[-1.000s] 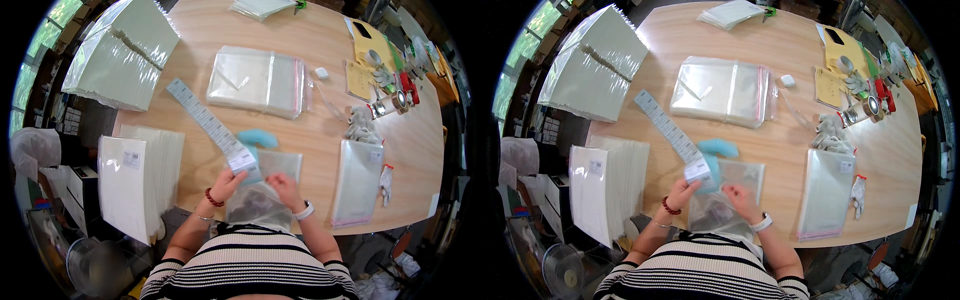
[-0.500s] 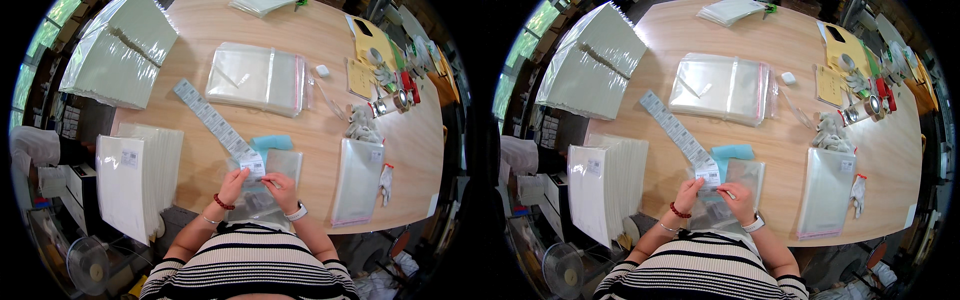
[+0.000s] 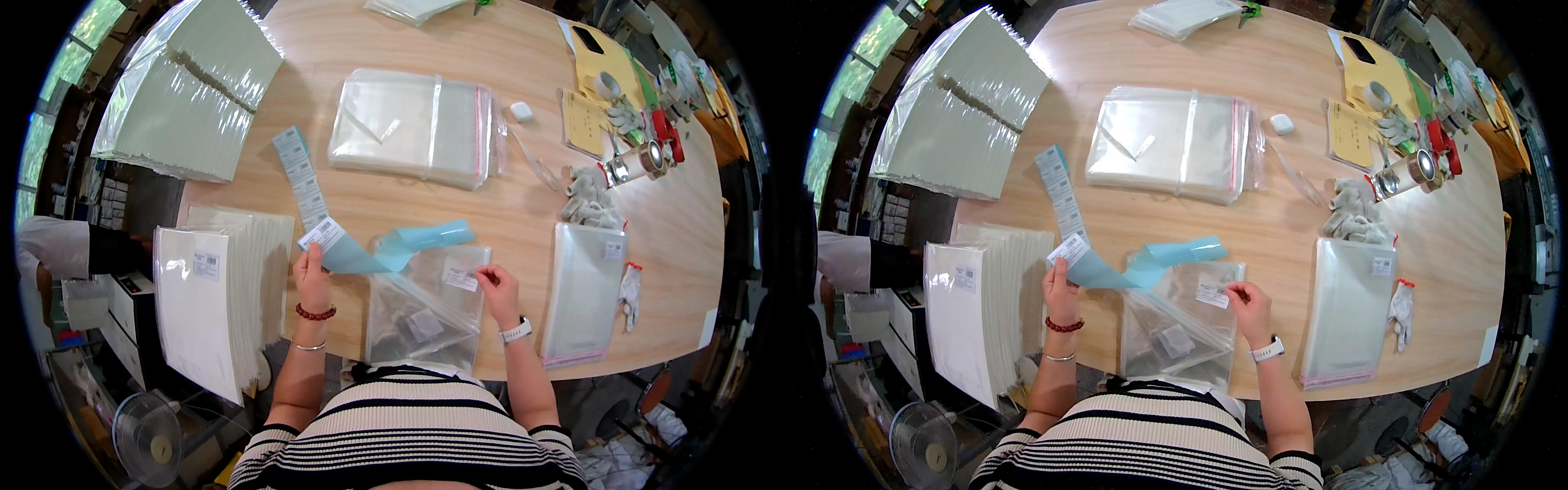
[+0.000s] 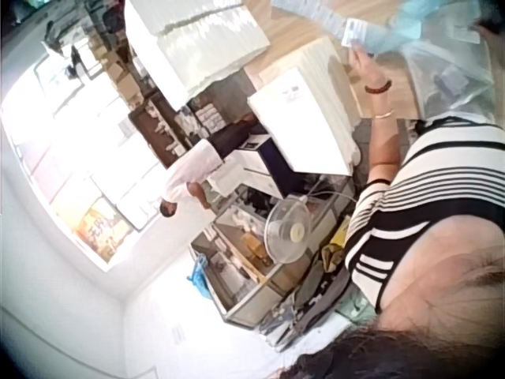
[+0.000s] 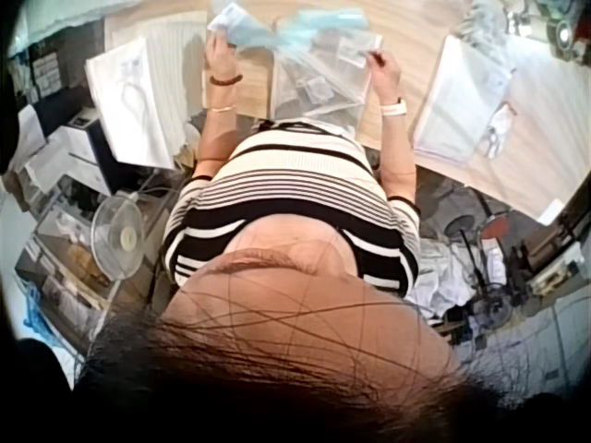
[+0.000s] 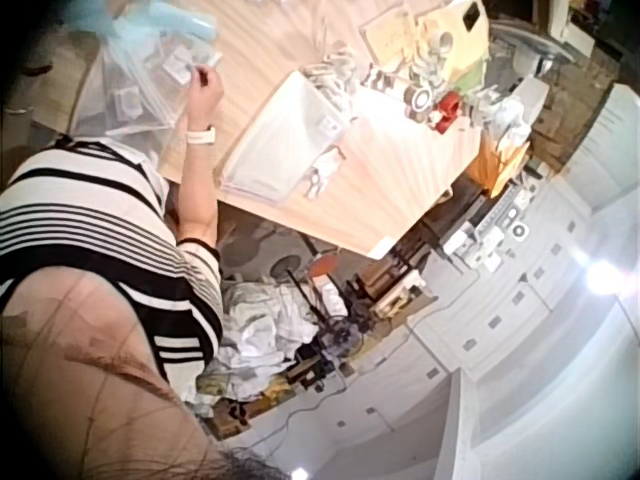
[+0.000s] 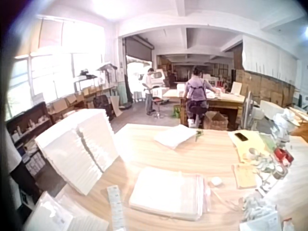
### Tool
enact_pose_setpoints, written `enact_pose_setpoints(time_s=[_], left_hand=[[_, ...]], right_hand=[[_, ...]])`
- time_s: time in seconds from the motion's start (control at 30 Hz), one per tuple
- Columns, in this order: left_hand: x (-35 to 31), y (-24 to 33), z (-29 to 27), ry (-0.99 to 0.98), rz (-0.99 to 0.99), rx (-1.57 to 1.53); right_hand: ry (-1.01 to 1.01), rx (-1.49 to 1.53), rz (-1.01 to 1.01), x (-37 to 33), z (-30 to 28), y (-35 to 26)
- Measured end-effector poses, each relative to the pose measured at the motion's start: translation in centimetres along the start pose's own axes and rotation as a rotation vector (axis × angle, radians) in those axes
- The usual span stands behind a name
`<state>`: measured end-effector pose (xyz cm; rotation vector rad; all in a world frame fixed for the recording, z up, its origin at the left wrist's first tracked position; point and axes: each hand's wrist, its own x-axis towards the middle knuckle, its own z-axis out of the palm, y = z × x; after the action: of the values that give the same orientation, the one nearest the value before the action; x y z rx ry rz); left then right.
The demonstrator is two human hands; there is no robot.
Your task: The person places a white rectangular item into a clear plastic bag, seals it, and then applies a printed label to the outside of the bag. The person then places the labeled bag into a larger clear plastic bag.
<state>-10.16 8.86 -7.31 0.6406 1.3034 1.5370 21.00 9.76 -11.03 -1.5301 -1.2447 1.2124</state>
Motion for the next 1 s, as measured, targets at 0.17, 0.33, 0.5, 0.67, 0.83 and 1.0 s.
enact_pose_setpoints(time_s=[0.17, 0.33, 0.5, 0.67, 0.83, 1.0], left_hand=[[-0.6, -0.4, 0.5, 0.045, -0.002, 0.053], [-0.9, -1.3, 0.4, 0.008, 0.017, 0.092], [-0.9, -1.7, -0.7, 0.001, 0.032, 0.165], [-0.5, -1.0, -0.3, 0.020, 0.053, 0.148], [-0.2, 0.0, 0.0, 0.020, 0.092, 0.150], [-0.7, 0.8, 1.1, 0.032, 0.141, 0.216]], right_hand=[[-0.042, -0.162, -0.009, 1.7, 0.2, 0.3], [-0.014, -0.479, -0.190, 1.9, 1.4, -0.3], [0.220, -0.759, -0.380, 2.9, 1.7, -1.9], [-0.126, -0.428, -0.091, 5.1, -1.2, 0.0], [-0.011, -0.662, -0.612, 3.9, -0.8, -1.6], [0.044, -0.579, -0.642, 0.6, 0.4, -3.8]])
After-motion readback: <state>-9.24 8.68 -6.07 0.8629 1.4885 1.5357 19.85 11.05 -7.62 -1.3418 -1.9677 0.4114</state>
